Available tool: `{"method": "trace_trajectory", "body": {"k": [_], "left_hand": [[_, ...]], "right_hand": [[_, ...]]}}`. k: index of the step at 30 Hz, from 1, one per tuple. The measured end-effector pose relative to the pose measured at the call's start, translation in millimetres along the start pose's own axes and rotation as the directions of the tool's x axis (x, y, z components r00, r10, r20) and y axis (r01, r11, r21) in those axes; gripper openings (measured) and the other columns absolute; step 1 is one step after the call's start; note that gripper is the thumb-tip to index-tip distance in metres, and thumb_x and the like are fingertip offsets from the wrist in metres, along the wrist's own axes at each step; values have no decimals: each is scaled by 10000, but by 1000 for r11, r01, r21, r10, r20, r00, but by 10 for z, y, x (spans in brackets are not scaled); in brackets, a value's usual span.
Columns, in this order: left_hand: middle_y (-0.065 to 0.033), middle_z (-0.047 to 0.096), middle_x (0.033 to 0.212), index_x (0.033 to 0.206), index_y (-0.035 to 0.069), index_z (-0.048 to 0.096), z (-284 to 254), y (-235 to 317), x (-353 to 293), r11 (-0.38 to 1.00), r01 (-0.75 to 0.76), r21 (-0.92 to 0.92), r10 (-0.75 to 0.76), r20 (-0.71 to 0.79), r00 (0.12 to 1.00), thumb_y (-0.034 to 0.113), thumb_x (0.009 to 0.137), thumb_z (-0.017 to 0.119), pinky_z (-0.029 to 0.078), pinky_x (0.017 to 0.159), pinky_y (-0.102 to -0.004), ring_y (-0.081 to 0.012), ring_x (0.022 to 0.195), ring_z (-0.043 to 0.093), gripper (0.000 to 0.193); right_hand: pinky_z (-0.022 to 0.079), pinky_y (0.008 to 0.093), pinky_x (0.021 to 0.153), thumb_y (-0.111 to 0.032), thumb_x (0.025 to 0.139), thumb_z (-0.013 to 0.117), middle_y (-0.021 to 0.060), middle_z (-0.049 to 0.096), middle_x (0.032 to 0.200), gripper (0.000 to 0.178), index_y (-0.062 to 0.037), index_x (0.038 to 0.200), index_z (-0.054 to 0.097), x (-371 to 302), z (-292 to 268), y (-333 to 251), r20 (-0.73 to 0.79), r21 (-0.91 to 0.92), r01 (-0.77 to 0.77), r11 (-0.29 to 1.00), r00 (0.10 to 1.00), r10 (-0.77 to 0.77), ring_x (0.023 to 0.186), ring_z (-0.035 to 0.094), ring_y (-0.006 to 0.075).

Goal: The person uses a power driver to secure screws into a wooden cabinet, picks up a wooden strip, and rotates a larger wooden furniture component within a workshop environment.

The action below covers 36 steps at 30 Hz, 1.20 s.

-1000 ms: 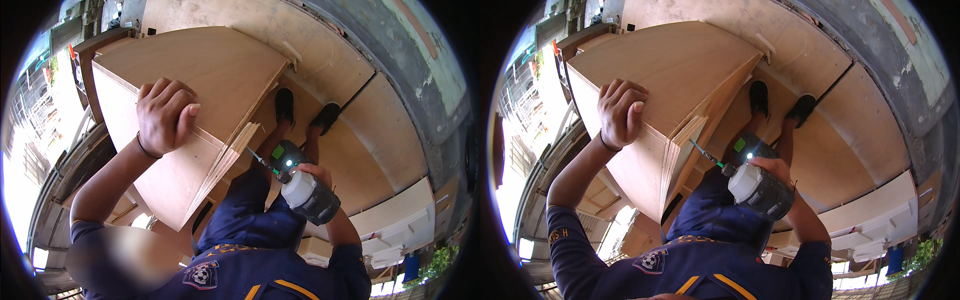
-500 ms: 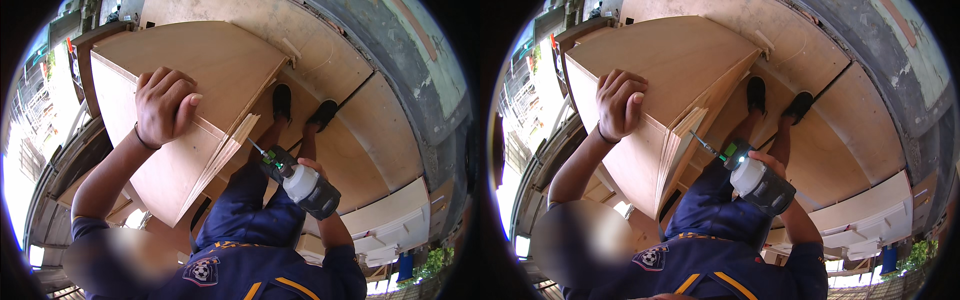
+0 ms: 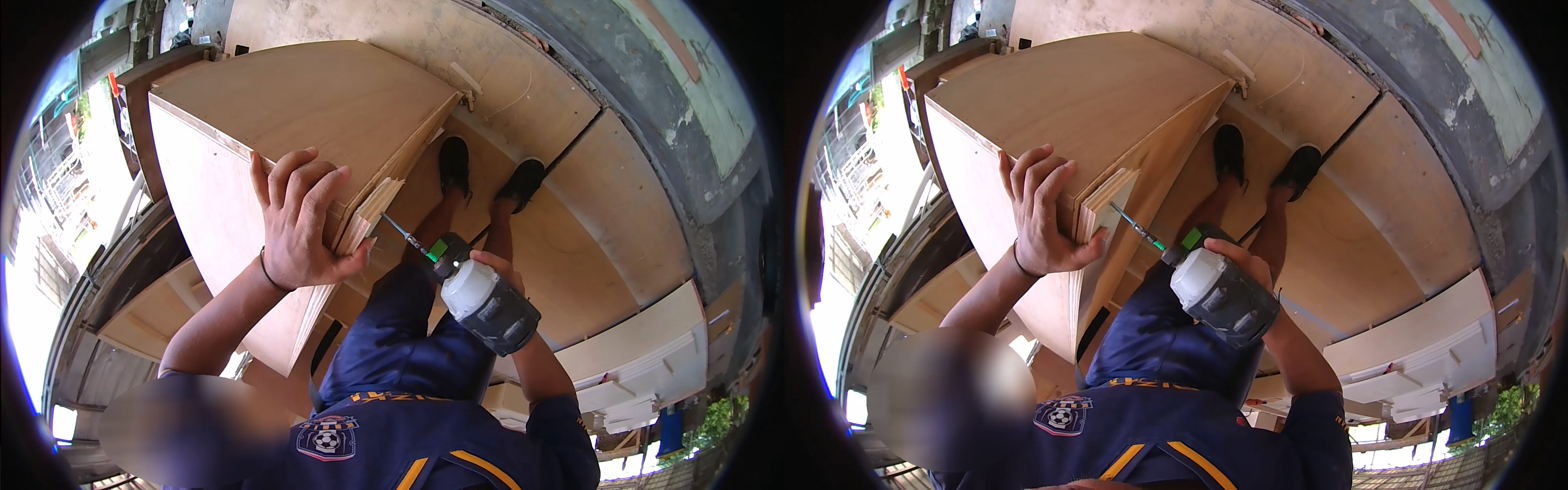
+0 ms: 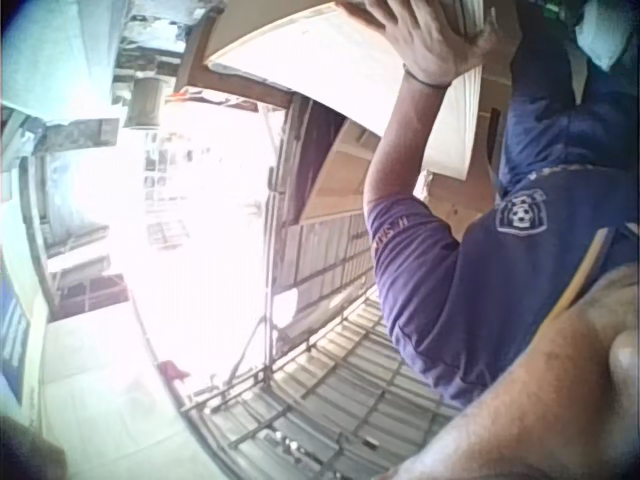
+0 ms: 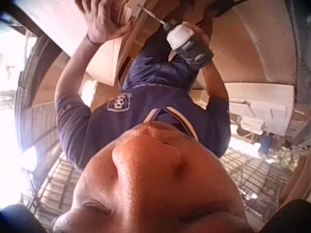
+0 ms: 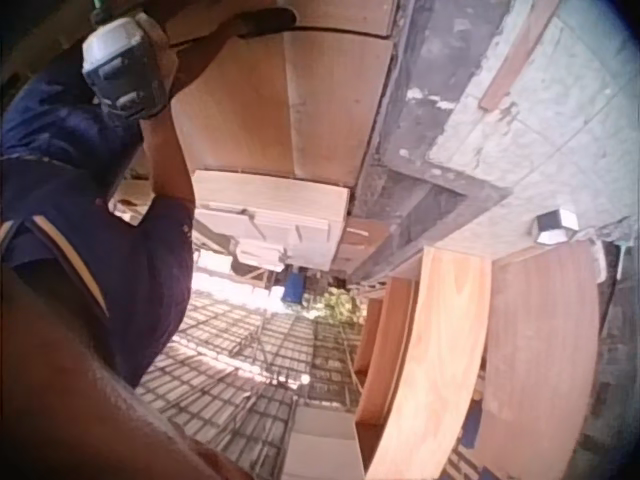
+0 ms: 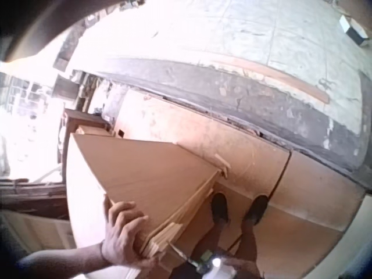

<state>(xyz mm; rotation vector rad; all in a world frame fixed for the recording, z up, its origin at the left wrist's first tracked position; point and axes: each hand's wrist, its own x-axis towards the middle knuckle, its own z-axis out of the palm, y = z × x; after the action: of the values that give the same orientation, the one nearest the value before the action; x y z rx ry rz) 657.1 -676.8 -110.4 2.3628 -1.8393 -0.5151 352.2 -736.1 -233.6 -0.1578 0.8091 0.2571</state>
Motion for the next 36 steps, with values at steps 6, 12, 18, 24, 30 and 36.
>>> {"method": "trace_trajectory", "body": {"k": [6,12,18,24,30,36], "left_hand": [[-112,540,1044,1099,74,461,34,2,-3,999,-7,-34,5,-59,998,397,623,673,90,1050,-588,-344,1097,458,613],[-124,539,1041,1060,71,441,45,6,2,1000,-21,-16,20,-57,998,414,640,671,129,1045,-577,-354,1093,456,589],[-126,534,1051,1049,76,436,41,11,7,1000,-19,-22,18,-57,998,387,629,670,131,1043,-576,-352,1093,454,572],[-94,544,1039,1054,83,465,51,-3,6,998,-8,-66,3,-85,996,350,603,682,81,1045,-586,-334,1092,458,567],[-94,537,1037,1039,83,467,52,1,22,999,-13,-44,9,-86,996,380,611,669,81,1046,-582,-330,1101,453,558],[-126,537,1057,1064,77,452,68,14,-6,1000,-14,-20,13,-70,997,421,655,651,88,1070,-570,-357,1159,441,571]], "right_hand": [[539,269,772,-129,798,706,113,687,967,506,-67,1255,499,-117,274,-251,234,-343,605,719,796,-559,851,674,167],[536,273,777,-142,794,709,109,687,967,506,-54,1248,503,-153,274,-221,176,-278,533,799,846,-503,849,675,173],[547,273,752,-144,738,761,93,685,955,554,-57,1225,511,-151,183,-194,120,-266,377,887,926,-357,830,676,173],[551,264,743,-169,721,779,82,685,929,547,-53,1187,518,-103,252,-292,327,-647,680,346,657,-680,821,682,176],[541,262,752,-179,748,749,79,679,914,537,-82,1216,504,-67,139,-137,46,-87,167,982,985,-164,821,680,194],[523,258,786,-158,792,712,71,678,984,524,-80,1267,503,72,385,-297,69,-151,236,960,971,-228,857,661,137]]}}
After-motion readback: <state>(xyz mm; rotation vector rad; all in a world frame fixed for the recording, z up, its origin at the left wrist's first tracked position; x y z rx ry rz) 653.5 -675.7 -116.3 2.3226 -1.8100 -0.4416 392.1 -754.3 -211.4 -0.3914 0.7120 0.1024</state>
